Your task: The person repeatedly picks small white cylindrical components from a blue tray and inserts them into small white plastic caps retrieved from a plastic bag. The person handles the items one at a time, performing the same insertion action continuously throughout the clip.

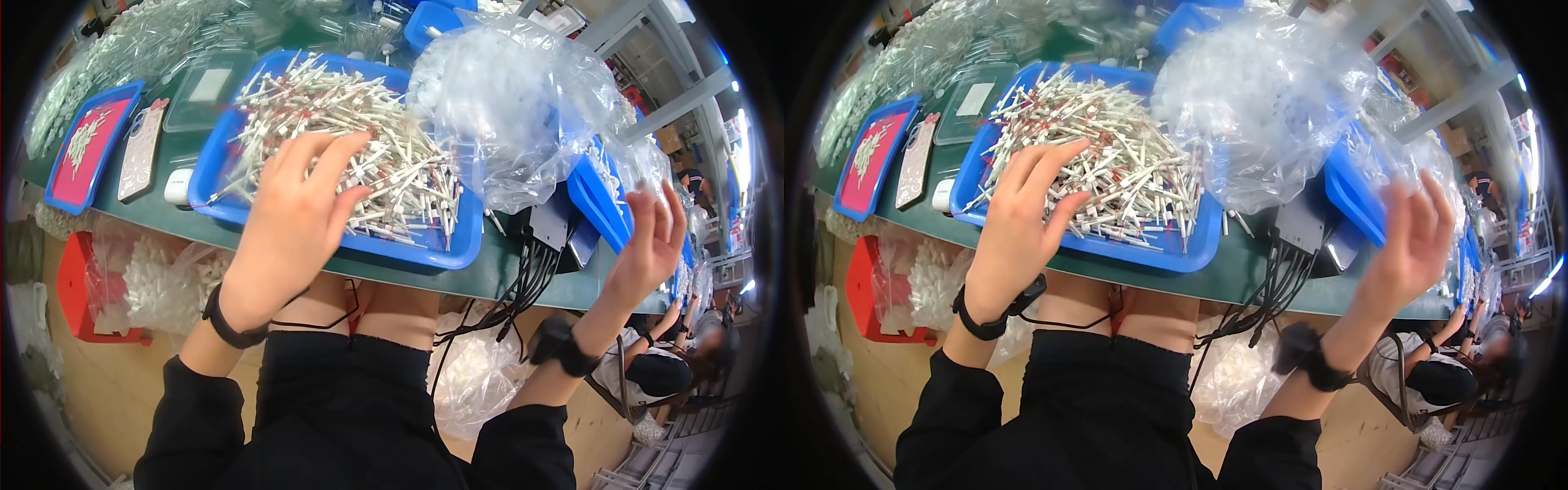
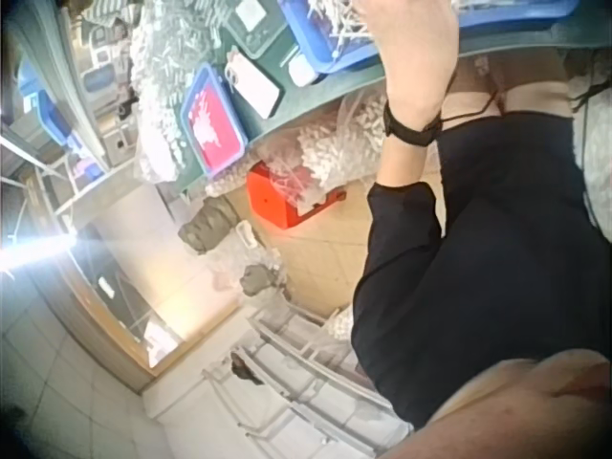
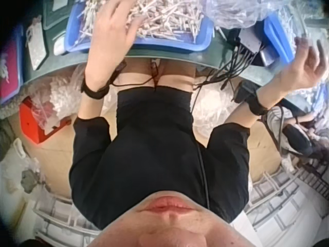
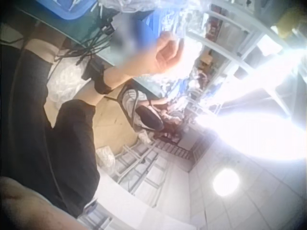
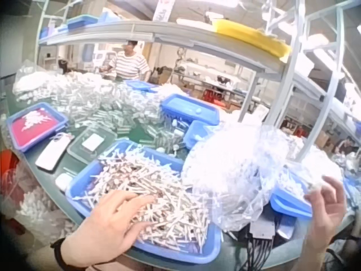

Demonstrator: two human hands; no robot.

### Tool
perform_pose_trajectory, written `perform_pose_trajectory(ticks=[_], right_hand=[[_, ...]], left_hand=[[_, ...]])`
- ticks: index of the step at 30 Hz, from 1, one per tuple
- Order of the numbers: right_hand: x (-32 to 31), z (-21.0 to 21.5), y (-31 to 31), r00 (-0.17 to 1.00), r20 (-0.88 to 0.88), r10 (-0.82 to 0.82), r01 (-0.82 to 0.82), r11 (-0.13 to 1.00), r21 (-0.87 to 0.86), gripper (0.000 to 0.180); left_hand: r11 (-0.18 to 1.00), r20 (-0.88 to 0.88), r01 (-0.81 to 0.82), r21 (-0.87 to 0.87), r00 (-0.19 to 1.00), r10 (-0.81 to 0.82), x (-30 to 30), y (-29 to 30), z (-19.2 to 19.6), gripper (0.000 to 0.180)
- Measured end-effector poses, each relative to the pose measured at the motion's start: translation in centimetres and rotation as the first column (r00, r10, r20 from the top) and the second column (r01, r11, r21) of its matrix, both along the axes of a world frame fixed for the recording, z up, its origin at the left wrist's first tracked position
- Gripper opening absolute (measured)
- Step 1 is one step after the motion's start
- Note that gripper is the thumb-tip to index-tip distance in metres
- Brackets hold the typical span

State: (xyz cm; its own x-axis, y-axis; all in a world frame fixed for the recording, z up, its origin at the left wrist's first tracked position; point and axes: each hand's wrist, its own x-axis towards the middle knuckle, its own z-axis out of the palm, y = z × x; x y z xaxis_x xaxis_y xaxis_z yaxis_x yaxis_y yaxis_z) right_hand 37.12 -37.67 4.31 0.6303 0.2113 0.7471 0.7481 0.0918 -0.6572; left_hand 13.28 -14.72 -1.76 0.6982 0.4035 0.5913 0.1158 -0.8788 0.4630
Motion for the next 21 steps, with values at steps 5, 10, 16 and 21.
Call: perform_pose_trajectory(ticks=[5,10,16,21], right_hand=[[9.4,-0.9,-1.8,0.751,0.218,-0.624,0.648,0.631,-0.425,0.033],[9.3,-0.5,-0.7,0.68,0.352,-0.643,0.728,0.536,-0.427,0.034],[-1.0,1.1,9.1,0.863,0.504,-0.029,0.238,0.903,-0.356,0.013],[7.1,-3.5,15.4,0.912,0.408,-0.045,0.407,0.237,-0.882,0.02]], left_hand=[[0.993,-0.168,-0.056,0.102,0.983,0.072,-0.1,0.4,-0.8,0.027],[0.995,-0.133,-0.037,0.088,0.99,0.048,-0.4,0.7,-0.5,0.011],[0.96,0.024,0.154,-0.235,0.988,-0.153,-0.8,0.5,0.9,0.035],[0.944,0.196,0.182,-0.275,0.972,-0.131,-0.4,-0.3,1.0,0.039]])
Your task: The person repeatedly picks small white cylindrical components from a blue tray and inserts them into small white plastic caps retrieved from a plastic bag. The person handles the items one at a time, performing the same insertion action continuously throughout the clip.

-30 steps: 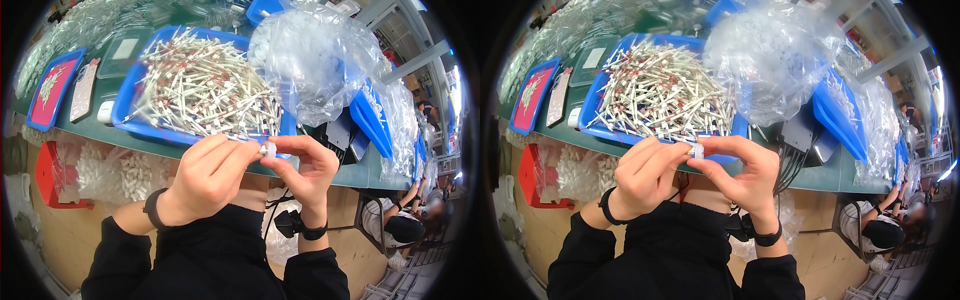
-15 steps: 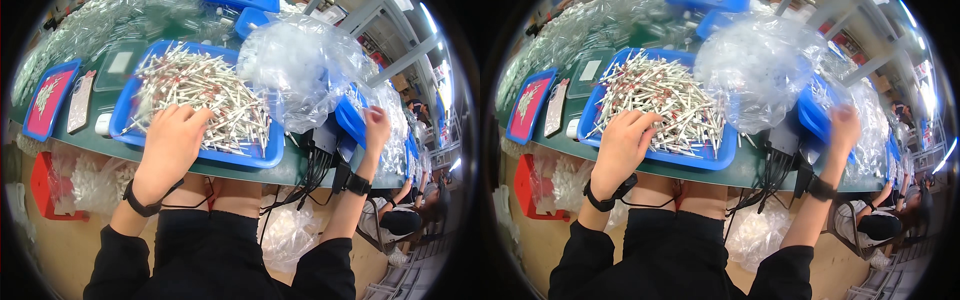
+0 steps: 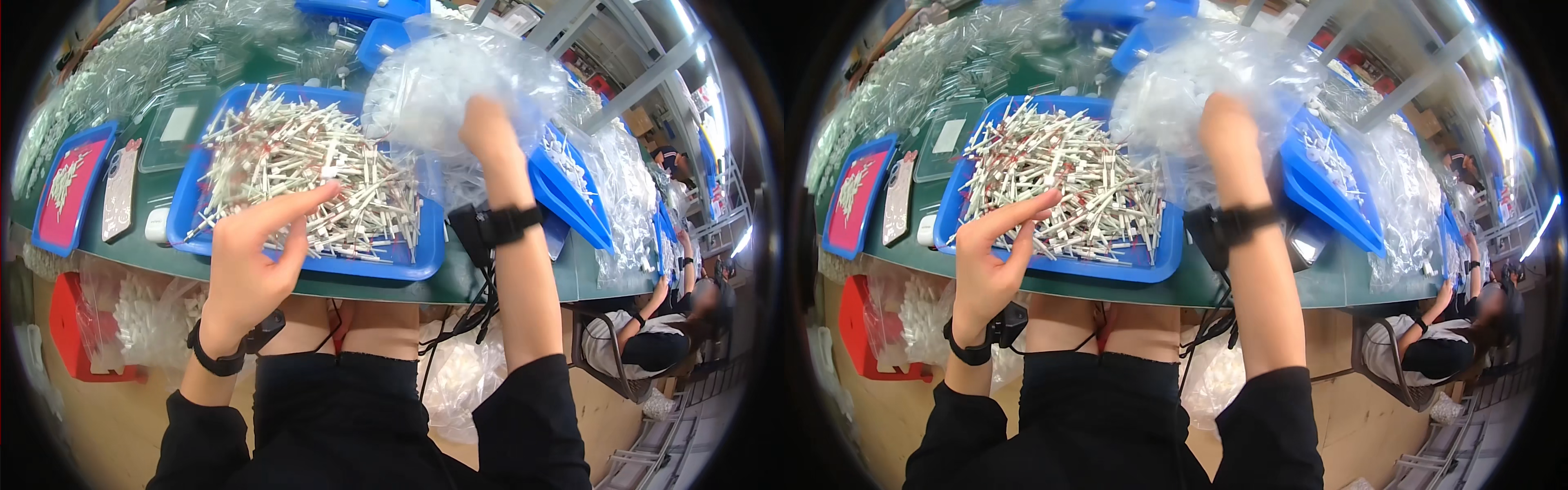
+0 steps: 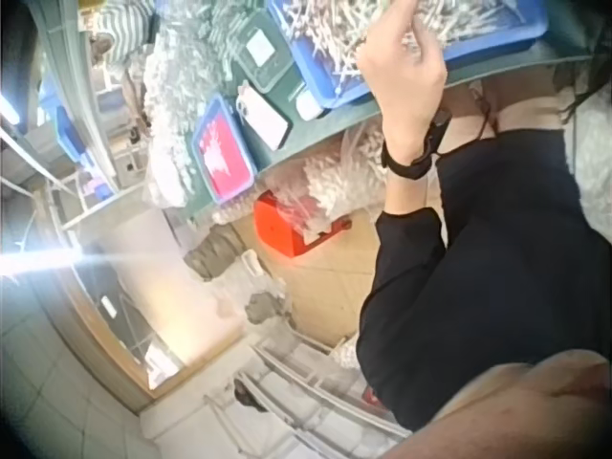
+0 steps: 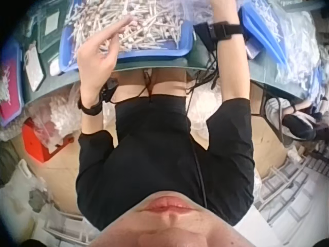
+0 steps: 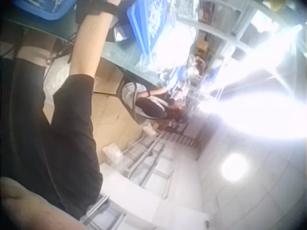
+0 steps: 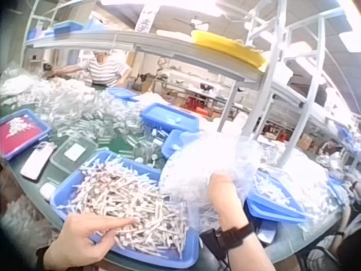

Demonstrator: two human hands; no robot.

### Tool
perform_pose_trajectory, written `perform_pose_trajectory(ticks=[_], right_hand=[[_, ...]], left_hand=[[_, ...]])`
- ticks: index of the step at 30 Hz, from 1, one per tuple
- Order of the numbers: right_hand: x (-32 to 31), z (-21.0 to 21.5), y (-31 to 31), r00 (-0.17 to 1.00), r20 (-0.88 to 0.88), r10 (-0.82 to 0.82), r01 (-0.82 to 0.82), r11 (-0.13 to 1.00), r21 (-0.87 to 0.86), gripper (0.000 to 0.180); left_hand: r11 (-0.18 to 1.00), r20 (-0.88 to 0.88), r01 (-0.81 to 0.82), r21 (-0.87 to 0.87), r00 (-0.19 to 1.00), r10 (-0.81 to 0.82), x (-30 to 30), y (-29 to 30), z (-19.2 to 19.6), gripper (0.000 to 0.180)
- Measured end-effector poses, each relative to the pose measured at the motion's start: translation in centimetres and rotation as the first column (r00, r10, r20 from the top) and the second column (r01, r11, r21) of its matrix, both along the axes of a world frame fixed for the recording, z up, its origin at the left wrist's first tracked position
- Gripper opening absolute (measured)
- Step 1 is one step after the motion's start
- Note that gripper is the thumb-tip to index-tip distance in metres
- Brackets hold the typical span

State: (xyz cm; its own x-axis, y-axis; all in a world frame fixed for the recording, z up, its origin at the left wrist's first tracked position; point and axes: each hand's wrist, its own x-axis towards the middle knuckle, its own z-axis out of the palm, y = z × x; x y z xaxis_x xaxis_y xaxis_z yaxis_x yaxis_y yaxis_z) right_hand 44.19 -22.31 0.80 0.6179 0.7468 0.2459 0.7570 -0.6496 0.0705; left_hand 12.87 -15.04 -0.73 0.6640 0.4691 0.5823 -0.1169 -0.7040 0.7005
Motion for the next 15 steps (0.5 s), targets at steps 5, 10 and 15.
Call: perform_pose_trajectory(ticks=[5,10,15], right_hand=[[0.7,-1.6,2.2,0.982,-0.109,-0.154,0.134,0.977,-0.166,0.026],[0.4,-1.5,1.2,0.985,-0.081,-0.153,0.146,0.986,-0.085,0.029],[-1.0,0.7,-0.5,0.991,0.131,-0.006,0.013,0.999,-0.052,0.028]], left_hand=[[0.993,0.127,-0.028,-0.112,0.991,0.042,-1.1,0.6,-0.7,0.028],[0.99,0.196,-0.129,0.056,0.974,0.115,-1.9,1.3,-0.5,0.023],[0.967,0.355,0.112,-0.231,0.935,-0.024,-1.0,0.9,-0.2,0.018]])
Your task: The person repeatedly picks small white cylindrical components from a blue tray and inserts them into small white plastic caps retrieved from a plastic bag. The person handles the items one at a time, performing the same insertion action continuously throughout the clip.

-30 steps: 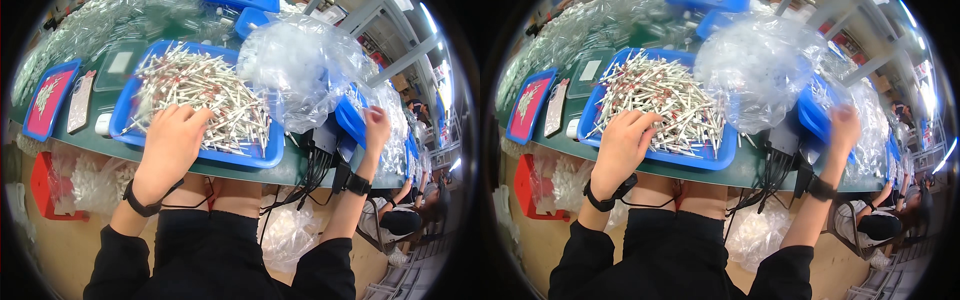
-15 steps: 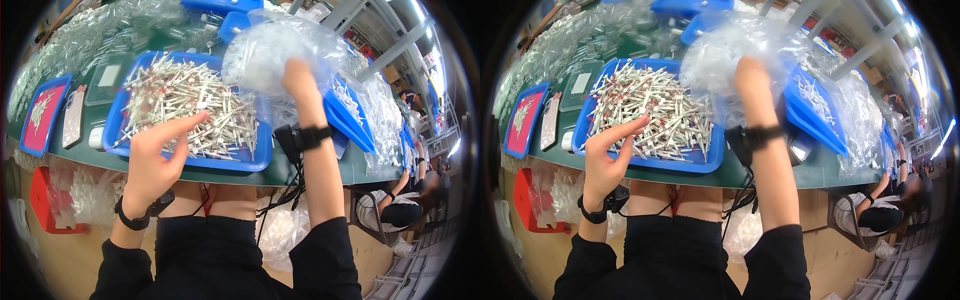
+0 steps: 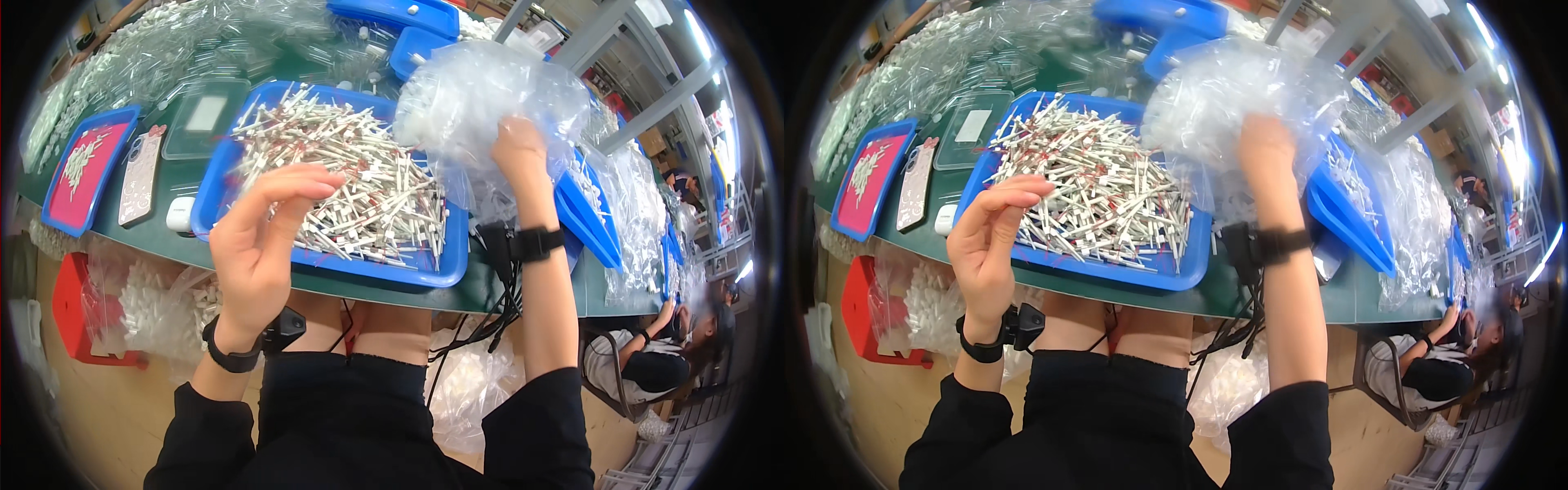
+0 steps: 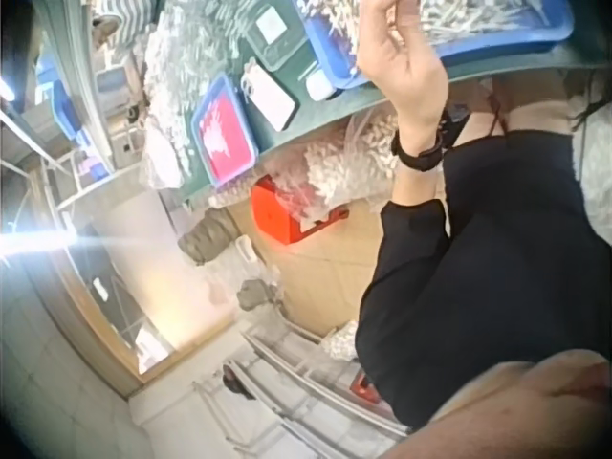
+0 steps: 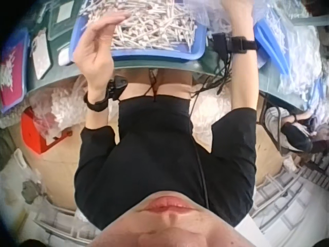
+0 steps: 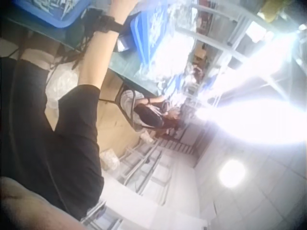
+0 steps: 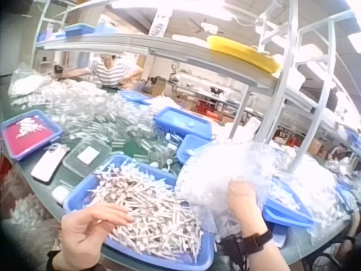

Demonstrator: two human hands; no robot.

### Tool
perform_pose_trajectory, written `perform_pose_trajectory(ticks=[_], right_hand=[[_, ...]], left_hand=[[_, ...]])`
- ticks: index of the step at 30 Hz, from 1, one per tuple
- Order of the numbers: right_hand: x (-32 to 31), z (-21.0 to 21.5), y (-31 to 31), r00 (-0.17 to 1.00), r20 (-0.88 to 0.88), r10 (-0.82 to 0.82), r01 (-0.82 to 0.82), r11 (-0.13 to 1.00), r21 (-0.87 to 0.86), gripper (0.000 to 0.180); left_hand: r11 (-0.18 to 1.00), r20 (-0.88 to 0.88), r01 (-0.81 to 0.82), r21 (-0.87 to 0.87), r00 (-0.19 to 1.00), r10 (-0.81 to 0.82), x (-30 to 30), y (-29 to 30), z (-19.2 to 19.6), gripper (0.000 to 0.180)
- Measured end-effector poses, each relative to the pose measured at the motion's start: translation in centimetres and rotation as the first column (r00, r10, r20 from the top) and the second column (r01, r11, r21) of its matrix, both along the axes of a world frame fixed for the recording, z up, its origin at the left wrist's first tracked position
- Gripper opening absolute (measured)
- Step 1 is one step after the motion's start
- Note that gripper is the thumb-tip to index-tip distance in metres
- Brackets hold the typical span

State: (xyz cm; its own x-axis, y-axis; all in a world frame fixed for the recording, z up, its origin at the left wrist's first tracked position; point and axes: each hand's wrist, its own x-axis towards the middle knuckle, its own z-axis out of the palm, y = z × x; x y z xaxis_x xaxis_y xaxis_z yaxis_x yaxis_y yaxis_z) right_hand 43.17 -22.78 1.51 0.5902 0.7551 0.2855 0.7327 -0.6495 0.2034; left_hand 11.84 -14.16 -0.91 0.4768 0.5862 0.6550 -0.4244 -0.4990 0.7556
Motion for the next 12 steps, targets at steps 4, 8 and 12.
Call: perform_pose_trajectory(ticks=[4,8,12], right_hand=[[-5.4,3.2,-2.1,0.945,0.024,0.327,-0.308,0.857,0.413,0.033],[-13.0,4.3,-4.8,0.599,-0.373,0.708,-0.241,0.604,0.76,0.042],[-13.9,1.3,-6.6,0.266,-0.331,0.906,-0.231,0.393,0.89,0.047]], left_hand=[[0.97,-0.002,0.128,-0.208,0.991,-0.131,0.0,-0.8,0.4,0.019],[0.92,-0.056,0.184,-0.346,0.975,-0.216,0.0,-2.1,0.9,0.014],[0.945,-0.15,0.26,-0.2,0.945,-0.292,0.5,-2.7,1.0,0.015]])
